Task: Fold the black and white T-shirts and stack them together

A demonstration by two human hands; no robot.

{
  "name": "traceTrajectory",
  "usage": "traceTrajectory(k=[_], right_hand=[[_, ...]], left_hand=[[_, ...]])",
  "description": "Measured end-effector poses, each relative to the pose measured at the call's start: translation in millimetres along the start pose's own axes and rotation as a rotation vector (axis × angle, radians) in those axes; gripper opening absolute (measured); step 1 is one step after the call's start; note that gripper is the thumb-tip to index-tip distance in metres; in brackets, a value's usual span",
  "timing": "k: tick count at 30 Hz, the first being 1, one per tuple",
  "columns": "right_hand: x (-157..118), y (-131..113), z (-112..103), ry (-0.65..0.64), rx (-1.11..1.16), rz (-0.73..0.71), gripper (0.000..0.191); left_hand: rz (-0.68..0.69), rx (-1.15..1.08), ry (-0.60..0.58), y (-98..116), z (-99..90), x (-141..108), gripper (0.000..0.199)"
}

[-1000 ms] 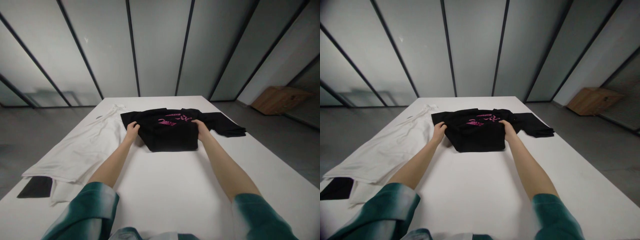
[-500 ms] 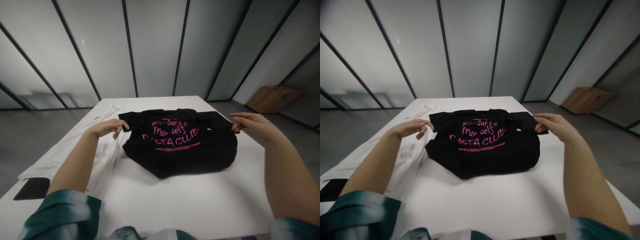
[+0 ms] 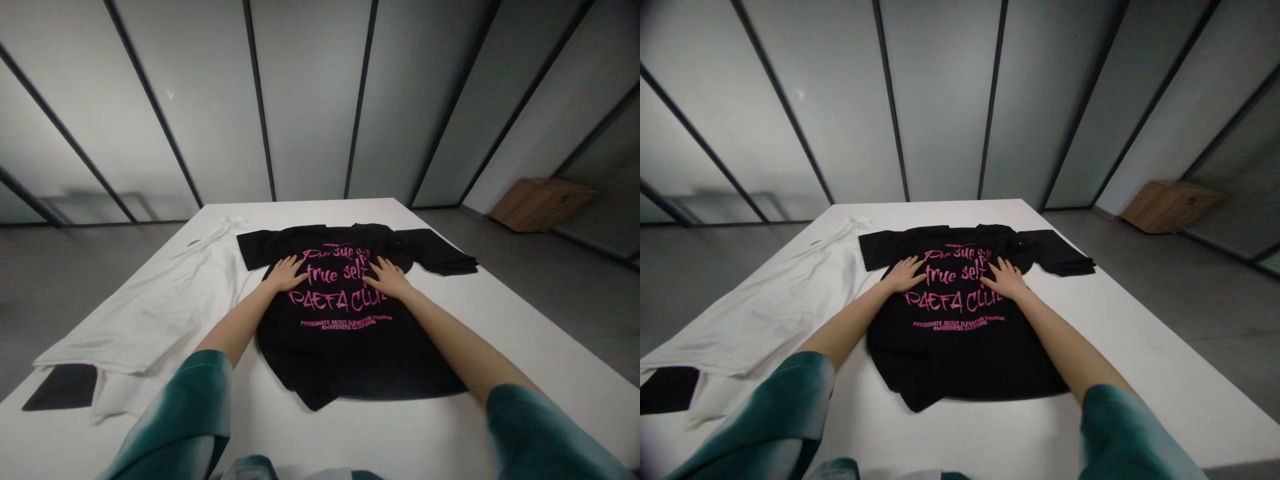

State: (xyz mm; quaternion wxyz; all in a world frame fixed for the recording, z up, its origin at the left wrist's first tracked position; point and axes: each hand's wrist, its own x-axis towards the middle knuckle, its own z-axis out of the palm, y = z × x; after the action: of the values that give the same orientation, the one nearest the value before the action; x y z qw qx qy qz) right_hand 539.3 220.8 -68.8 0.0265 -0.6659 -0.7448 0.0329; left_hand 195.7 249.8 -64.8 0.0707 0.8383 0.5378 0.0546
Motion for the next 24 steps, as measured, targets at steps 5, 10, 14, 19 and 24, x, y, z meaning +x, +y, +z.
traceTrajectory(k=[5, 10, 14, 19, 24], right_hand=[[18, 2, -1, 0.008, -0.009, 0.022, 0.077], [24, -14, -2, 0.083, -0.003, -0.020, 0.059], [16, -36, -9, 0.130, -0.078, -0.159, 0.042], [-5, -51, -20, 0.072, -0.093, -0.266, 0.037], [-20, -45, -35, -0.106, 0.226, -0.431, 0.034]], left_hand=[[-0.117, 0.057, -0.051, -17, 1.4, -4, 0.071], [-0.192, 0.087, 0.025, -33, -4.5, -17, 0.057], [-0.099, 0.095, 0.115, -38, -13.9, -31, 0.040], [-0.050, 0.135, 0.066, -37, -35.2, -48, 0.025], [-0.066, 0.073, -0.155, -44, -64.6, -54, 0.029]])
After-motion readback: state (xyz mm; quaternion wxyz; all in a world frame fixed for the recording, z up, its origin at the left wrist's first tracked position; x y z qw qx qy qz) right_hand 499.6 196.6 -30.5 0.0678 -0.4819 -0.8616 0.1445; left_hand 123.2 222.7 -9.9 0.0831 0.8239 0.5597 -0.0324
